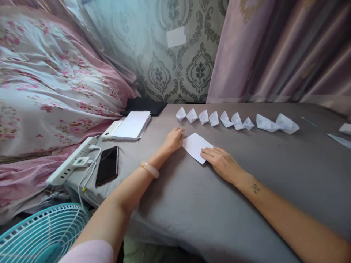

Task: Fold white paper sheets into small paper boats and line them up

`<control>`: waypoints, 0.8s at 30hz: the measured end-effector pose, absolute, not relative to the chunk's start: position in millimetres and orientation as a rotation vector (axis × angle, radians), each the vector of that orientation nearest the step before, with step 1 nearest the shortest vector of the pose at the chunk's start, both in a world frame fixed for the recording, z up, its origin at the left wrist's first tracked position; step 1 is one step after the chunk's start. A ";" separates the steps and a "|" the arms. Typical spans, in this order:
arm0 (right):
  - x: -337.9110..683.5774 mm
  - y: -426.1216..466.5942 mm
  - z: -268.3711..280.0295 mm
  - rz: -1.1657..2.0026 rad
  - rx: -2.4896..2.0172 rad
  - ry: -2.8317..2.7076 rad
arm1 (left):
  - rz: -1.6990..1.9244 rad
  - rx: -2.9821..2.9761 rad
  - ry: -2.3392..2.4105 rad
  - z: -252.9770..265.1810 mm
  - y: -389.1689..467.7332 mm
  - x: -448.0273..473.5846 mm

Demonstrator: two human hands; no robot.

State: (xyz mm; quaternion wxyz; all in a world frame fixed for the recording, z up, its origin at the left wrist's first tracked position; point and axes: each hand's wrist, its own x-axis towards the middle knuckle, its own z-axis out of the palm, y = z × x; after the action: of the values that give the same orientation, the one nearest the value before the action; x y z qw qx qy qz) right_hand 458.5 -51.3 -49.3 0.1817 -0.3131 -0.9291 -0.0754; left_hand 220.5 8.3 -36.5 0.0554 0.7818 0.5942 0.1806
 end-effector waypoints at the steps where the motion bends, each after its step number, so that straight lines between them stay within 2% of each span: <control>1: 458.3 -51.9 -48.2 -0.233 -0.884 -2.611 | 0.623 2.407 1.679 -36.0 -2.0 218.9; 4: 457.1 -53.8 -43.0 -0.233 -0.905 -2.588 | 0.729 2.433 1.337 -38.3 -30.9 217.4; 7: 457.1 -55.9 -38.5 -0.176 -0.972 -2.656 | 0.745 2.424 1.228 -43.7 -47.3 216.1; 24: 460.4 -57.1 -40.5 0.241 -1.226 -2.375 | 0.728 2.336 1.266 -41.1 -58.3 211.4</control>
State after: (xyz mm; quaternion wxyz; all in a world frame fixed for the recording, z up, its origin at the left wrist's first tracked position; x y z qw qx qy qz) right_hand 460.4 -57.1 -40.5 0.2269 -0.4450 -0.8619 0.0874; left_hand 211.4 -58.3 -41.1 0.1922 0.8321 0.4511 0.2594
